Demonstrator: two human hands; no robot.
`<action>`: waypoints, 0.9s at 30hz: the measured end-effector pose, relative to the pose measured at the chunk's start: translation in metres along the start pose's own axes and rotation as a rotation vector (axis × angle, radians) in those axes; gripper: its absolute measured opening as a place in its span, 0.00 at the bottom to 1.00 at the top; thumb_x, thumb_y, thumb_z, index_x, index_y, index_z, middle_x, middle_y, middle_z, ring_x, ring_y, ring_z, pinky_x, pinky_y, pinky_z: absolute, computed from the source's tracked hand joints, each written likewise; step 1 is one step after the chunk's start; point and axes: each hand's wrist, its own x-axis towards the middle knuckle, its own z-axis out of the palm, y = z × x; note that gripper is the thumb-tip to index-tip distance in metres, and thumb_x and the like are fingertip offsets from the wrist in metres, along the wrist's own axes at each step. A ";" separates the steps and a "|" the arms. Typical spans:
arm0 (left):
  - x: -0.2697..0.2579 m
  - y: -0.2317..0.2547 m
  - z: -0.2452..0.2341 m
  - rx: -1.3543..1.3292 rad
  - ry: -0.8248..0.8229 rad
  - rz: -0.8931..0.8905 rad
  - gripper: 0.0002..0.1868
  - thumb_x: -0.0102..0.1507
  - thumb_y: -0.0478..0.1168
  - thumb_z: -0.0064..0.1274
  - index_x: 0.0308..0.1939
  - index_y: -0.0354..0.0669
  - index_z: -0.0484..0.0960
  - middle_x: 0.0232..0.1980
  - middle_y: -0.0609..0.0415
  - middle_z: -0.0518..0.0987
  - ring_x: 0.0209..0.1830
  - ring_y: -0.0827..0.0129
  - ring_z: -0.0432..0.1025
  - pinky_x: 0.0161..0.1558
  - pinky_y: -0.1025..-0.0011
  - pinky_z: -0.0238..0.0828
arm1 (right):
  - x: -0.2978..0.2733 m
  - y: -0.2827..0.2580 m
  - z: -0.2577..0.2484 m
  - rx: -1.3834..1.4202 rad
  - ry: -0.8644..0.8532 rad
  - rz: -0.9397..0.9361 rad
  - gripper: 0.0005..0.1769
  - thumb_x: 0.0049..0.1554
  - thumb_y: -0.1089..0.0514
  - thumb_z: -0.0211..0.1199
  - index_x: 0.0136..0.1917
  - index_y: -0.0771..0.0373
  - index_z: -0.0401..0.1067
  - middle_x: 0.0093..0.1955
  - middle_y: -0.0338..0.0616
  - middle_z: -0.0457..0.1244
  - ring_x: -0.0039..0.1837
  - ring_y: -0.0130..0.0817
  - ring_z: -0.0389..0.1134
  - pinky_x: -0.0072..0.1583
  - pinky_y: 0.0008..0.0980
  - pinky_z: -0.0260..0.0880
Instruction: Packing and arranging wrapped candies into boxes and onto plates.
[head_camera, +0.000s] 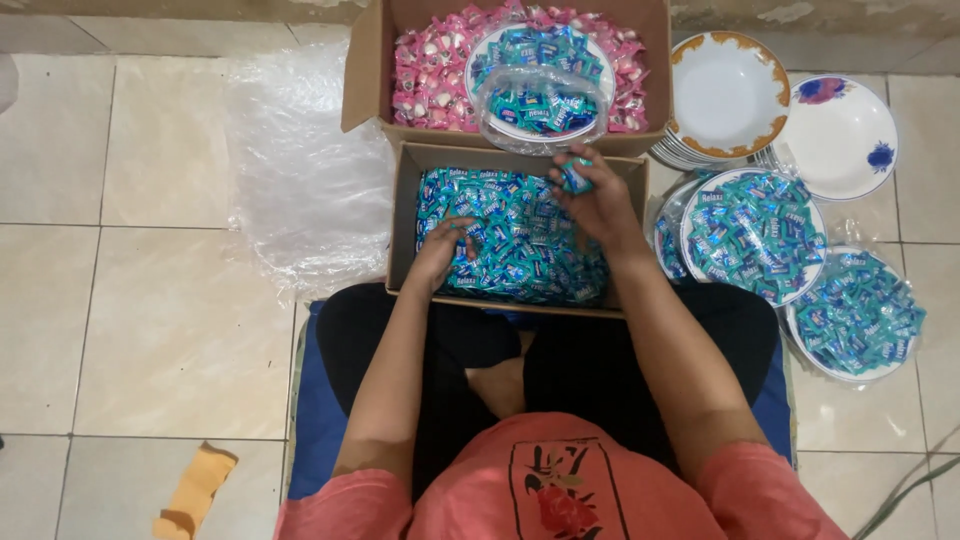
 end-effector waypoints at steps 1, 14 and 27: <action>-0.016 0.016 0.004 0.000 0.001 0.000 0.20 0.65 0.33 0.43 0.59 0.34 0.79 0.34 0.47 0.77 0.23 0.65 0.77 0.14 0.75 0.61 | 0.013 -0.005 0.008 0.000 -0.001 0.000 0.14 0.63 0.63 0.57 0.61 0.51 0.70 0.59 0.48 0.70 0.58 0.42 0.74 0.57 0.41 0.78; -0.019 0.037 -0.008 -0.453 -0.149 -0.198 0.12 0.72 0.40 0.44 0.57 0.42 0.70 0.51 0.43 0.80 0.46 0.57 0.79 0.41 0.68 0.80 | 0.075 -0.039 0.056 -0.392 0.019 -0.309 0.31 0.64 0.39 0.43 0.71 0.60 0.60 0.72 0.54 0.62 0.81 0.50 0.52 0.79 0.49 0.36; -0.012 0.033 -0.009 -0.612 -0.130 -0.178 0.23 0.71 0.50 0.41 0.60 0.38 0.79 0.63 0.37 0.78 0.62 0.41 0.73 0.58 0.35 0.74 | 0.063 -0.015 0.089 -2.175 0.017 0.058 0.40 0.63 0.18 0.22 0.81 0.28 0.50 0.88 0.37 0.33 0.86 0.55 0.33 0.81 0.55 0.32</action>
